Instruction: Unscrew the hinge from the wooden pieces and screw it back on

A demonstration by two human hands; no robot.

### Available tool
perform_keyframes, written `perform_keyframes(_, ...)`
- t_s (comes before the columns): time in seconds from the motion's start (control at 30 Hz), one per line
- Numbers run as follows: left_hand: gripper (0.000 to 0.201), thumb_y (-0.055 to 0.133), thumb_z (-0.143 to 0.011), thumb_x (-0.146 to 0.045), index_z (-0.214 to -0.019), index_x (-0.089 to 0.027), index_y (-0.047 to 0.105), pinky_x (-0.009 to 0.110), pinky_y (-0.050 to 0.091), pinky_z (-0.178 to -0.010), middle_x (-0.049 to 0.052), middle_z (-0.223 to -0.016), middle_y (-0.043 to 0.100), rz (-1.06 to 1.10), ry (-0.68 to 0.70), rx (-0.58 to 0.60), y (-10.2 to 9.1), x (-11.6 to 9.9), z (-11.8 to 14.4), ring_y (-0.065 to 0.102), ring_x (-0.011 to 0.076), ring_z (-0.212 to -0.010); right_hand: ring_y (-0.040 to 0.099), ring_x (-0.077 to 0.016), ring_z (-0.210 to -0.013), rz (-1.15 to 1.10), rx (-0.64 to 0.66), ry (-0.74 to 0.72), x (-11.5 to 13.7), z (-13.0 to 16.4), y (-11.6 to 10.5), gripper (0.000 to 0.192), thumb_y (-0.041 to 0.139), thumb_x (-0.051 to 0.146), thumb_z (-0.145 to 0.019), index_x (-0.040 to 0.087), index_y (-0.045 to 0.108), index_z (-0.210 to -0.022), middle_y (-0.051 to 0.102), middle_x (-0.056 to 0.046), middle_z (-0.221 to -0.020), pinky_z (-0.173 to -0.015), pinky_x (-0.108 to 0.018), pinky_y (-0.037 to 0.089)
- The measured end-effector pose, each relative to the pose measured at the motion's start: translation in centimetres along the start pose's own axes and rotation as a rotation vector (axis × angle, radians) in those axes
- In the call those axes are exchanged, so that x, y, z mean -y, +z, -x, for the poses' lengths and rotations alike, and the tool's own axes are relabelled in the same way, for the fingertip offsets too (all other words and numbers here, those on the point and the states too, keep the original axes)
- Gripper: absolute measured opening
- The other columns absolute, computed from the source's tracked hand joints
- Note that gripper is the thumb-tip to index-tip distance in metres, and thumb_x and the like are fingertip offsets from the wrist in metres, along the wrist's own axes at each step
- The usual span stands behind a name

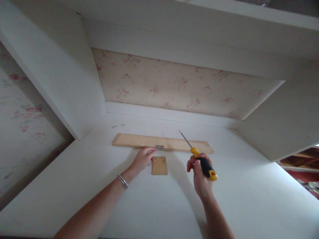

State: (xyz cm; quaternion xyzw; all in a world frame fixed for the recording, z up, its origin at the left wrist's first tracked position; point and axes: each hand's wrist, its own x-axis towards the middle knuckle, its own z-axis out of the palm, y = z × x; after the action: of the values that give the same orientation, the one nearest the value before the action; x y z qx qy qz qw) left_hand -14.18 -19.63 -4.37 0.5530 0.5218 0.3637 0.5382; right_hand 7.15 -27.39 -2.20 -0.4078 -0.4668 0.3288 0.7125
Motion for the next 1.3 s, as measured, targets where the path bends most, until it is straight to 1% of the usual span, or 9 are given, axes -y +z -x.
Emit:
perform_keyframes(0.07,0.029,0.050,-0.082,-0.030,-0.103,-0.015,0.062,0.015,0.038,-0.039,0.008,-0.105,0.065,-0.012,0.003,-0.019,0.0,0.2,0.0,0.062,0.0102,-0.064,0.048,-0.0099,-0.055,-0.058,-0.093,0.021,0.1,-0.4,-0.1,0.018,0.054,0.032,-0.085,0.027,0.049,-0.102,0.052,0.003,-0.070,-0.048,-0.023,0.038)
perform_keyframes(0.17,0.030,0.049,-0.083,-0.031,-0.105,-0.015,0.062,0.017,0.041,-0.040,0.009,-0.106,0.065,-0.025,0.011,-0.066,0.0,0.5,0.0,0.062,0.0102,-0.060,0.045,-0.0095,-0.051,-0.116,-0.207,0.052,0.3,-0.9,-0.3,0.022,0.053,0.039,-0.085,0.022,0.055,-0.099,0.051,0.003,-0.063,-0.043,-0.022,0.033)
perform_keyframes(0.3,0.031,0.049,-0.083,-0.031,-0.107,-0.015,0.062,0.017,0.043,-0.042,0.009,-0.106,0.066,-0.023,0.033,-0.066,0.2,0.9,0.0,0.063,0.0107,-0.060,0.039,-0.0061,-0.043,-0.079,-0.362,0.055,0.4,-1.3,-0.4,0.025,0.054,0.041,-0.083,0.017,0.060,-0.088,0.054,0.003,-0.061,-0.041,-0.022,0.027)
perform_keyframes(0.43,0.031,0.051,-0.082,-0.033,-0.105,-0.015,0.063,0.016,0.041,-0.041,0.009,-0.106,0.066,-0.024,0.039,-0.042,0.3,0.9,-0.1,0.063,0.0109,-0.062,0.035,-0.0054,-0.039,-0.040,-0.447,0.063,0.5,-1.2,-0.3,0.024,0.058,0.039,-0.081,0.015,0.060,-0.081,0.045,0.006,-0.049,-0.040,-0.021,0.022)
perform_keyframes(0.53,0.031,0.051,-0.082,-0.032,-0.105,-0.016,0.063,0.016,0.041,-0.042,0.009,-0.107,0.065,-0.020,0.027,-0.031,0.3,0.8,-0.2,0.063,0.0108,-0.063,0.032,-0.0047,-0.037,-0.030,-0.487,0.100,0.7,-1.0,-0.1,0.023,0.062,0.038,-0.078,0.015,0.059,-0.075,0.039,0.007,-0.044,-0.038,-0.021,0.019)
perform_keyframes(0.67,0.031,0.050,-0.082,-0.032,-0.104,-0.016,0.063,0.016,0.040,-0.041,0.007,-0.099,0.067,-0.022,0.037,-0.028,0.2,0.9,-0.3,0.062,0.0107,-0.062,0.029,-0.0037,-0.038,-0.012,-0.487,0.162,0.6,-0.9,0.2,0.025,0.065,0.038,-0.075,0.014,0.059,-0.072,0.037,0.008,-0.044,-0.037,-0.021,0.017)
perform_keyframes(0.83,0.031,0.051,-0.081,-0.035,-0.104,-0.016,0.063,0.017,0.040,-0.041,0.006,-0.094,0.067,-0.031,0.040,-0.023,0.2,1.1,-0.4,0.061,0.0118,-0.064,0.028,-0.0044,-0.039,-0.010,-0.456,0.191,0.2,-1.2,0.3,0.027,0.064,0.040,-0.075,0.015,0.058,-0.070,0.037,0.008,-0.043,-0.037,-0.021,0.018)
perform_keyframes(1.1,0.030,0.051,-0.081,-0.033,-0.103,-0.016,0.063,0.017,0.041,-0.043,0.007,-0.097,0.067,-0.033,0.022,-0.032,0.1,0.6,-0.1,0.061,0.0120,-0.065,0.030,-0.0052,-0.039,-0.111,-0.396,0.309,-0.4,-1.9,0.0,0.027,0.061,0.044,-0.076,0.017,0.058,-0.082,0.040,0.008,-0.047,-0.035,-0.019,0.019)
perform_keyframes(1.3,0.031,0.052,-0.081,-0.034,-0.103,-0.017,0.063,0.017,0.040,-0.044,0.006,-0.093,0.068,-0.023,0.010,-0.031,0.0,0.7,0.0,0.061,0.0128,-0.067,0.031,-0.0048,-0.041,-0.189,-0.386,0.375,-0.8,-2.2,-0.1,0.028,0.064,0.043,-0.074,0.018,0.057,-0.082,0.042,0.008,-0.051,-0.035,-0.017,0.022)
